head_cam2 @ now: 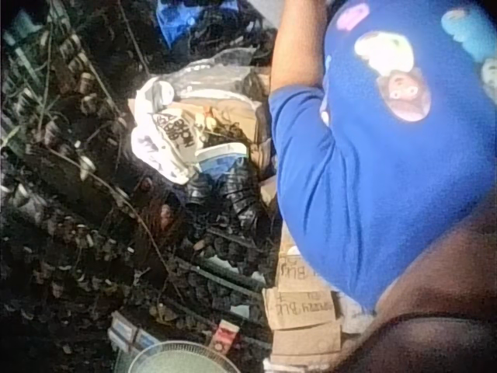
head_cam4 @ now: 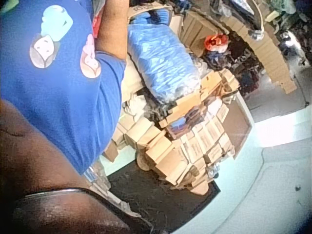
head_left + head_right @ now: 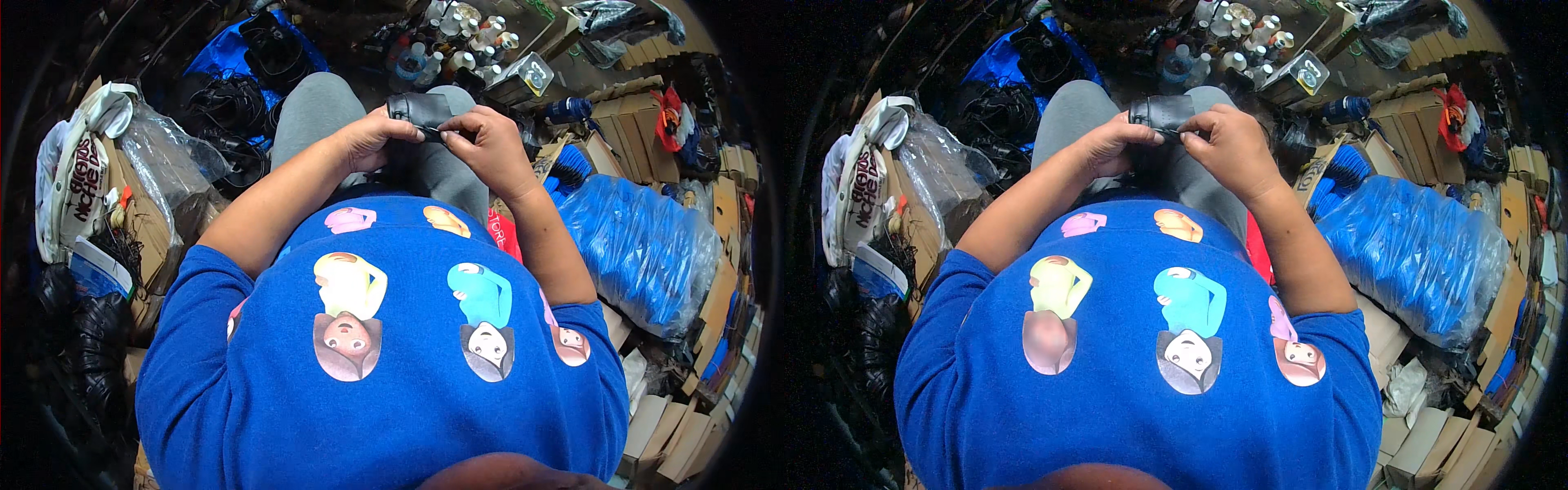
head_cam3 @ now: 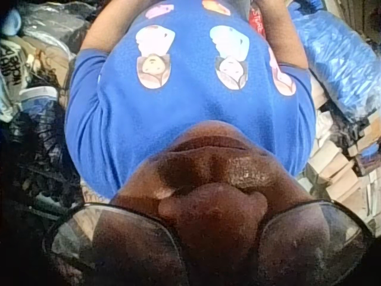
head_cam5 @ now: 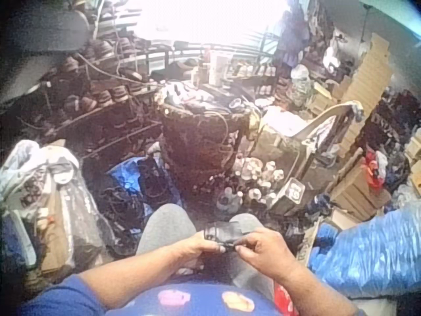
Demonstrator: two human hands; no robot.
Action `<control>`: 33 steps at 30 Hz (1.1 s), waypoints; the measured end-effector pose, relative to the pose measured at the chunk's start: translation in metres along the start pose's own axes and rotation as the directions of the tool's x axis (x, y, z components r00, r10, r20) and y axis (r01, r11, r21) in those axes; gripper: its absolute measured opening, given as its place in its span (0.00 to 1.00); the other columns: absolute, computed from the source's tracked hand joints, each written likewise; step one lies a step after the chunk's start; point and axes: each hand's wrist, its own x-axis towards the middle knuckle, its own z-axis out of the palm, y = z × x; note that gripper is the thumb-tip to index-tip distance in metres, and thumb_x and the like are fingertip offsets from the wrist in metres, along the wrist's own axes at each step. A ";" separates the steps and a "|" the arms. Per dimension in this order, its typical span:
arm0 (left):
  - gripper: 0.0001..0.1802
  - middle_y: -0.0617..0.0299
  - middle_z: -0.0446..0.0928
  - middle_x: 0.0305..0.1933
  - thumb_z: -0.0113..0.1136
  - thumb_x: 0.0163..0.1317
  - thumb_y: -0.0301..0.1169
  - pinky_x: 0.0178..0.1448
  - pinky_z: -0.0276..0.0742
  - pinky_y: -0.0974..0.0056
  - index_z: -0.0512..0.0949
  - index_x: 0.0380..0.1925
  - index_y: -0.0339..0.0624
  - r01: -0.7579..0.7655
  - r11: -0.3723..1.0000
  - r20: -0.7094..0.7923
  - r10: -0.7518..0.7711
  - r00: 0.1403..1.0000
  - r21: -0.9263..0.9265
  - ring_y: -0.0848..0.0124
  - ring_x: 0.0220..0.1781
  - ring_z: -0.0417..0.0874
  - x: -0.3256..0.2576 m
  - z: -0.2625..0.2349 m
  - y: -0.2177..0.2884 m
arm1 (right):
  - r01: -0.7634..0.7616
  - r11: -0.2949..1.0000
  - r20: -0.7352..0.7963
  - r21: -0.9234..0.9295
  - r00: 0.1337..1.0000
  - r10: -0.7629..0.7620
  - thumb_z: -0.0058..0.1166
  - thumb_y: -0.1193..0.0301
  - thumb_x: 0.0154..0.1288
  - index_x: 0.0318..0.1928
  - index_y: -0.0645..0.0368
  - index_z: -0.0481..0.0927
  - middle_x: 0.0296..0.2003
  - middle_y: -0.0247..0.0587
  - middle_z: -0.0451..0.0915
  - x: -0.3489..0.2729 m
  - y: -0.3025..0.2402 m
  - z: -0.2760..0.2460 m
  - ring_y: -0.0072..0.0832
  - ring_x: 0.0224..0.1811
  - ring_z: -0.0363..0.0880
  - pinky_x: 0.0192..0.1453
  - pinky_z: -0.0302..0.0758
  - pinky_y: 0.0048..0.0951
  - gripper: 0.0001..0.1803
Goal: Inspecting and cleaning individual black shoe upper components by checking and trimming threads.
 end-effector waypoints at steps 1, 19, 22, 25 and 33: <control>0.24 0.62 0.77 0.43 0.60 0.43 0.22 0.56 0.67 0.66 0.74 0.46 0.41 -0.004 1.000 -0.003 0.004 1.000 -0.007 0.72 0.46 0.76 0.001 0.000 -0.001 | 0.006 0.999 -0.005 -0.039 1.000 -0.006 0.58 0.70 0.51 0.32 0.57 0.84 0.26 0.44 0.77 0.001 -0.001 0.000 0.36 0.29 0.78 0.36 0.73 0.32 0.07; 0.15 0.57 0.79 0.42 0.57 0.58 0.28 0.48 0.78 0.65 0.73 0.46 0.38 -0.039 0.999 -0.158 0.032 0.987 -0.037 0.71 0.43 0.82 -0.022 -0.005 -0.003 | -0.387 0.629 0.269 0.674 0.922 0.278 0.60 0.72 0.58 0.39 0.63 0.80 0.35 0.31 0.80 -0.008 0.025 0.021 0.16 0.39 0.73 0.47 0.68 0.19 0.10; 0.14 0.58 0.79 0.41 0.56 0.59 0.28 0.47 0.78 0.65 0.73 0.45 0.39 -0.047 0.996 -0.147 0.035 0.989 -0.075 0.71 0.42 0.82 -0.021 -0.005 -0.008 | -0.399 0.548 0.289 0.735 0.916 0.278 0.58 0.72 0.58 0.39 0.62 0.80 0.34 0.31 0.79 -0.011 0.032 0.028 0.16 0.38 0.74 0.47 0.68 0.18 0.09; 0.13 0.59 0.79 0.41 0.55 0.59 0.28 0.48 0.77 0.65 0.73 0.45 0.39 -0.034 0.994 -0.163 0.018 0.986 -0.099 0.71 0.42 0.81 -0.024 -0.004 -0.008 | -0.392 0.487 0.295 0.780 0.918 0.266 0.58 0.72 0.59 0.40 0.62 0.79 0.34 0.30 0.79 -0.013 0.035 0.033 0.16 0.37 0.74 0.45 0.68 0.18 0.09; 0.13 0.60 0.79 0.40 0.55 0.59 0.29 0.50 0.76 0.63 0.74 0.45 0.41 -0.054 0.987 -0.153 0.031 0.988 -0.152 0.71 0.43 0.80 -0.022 -0.011 -0.009 | -0.431 0.467 0.339 0.772 0.901 0.272 0.57 0.71 0.60 0.42 0.62 0.80 0.35 0.30 0.79 -0.018 0.036 0.034 0.16 0.38 0.71 0.47 0.65 0.19 0.11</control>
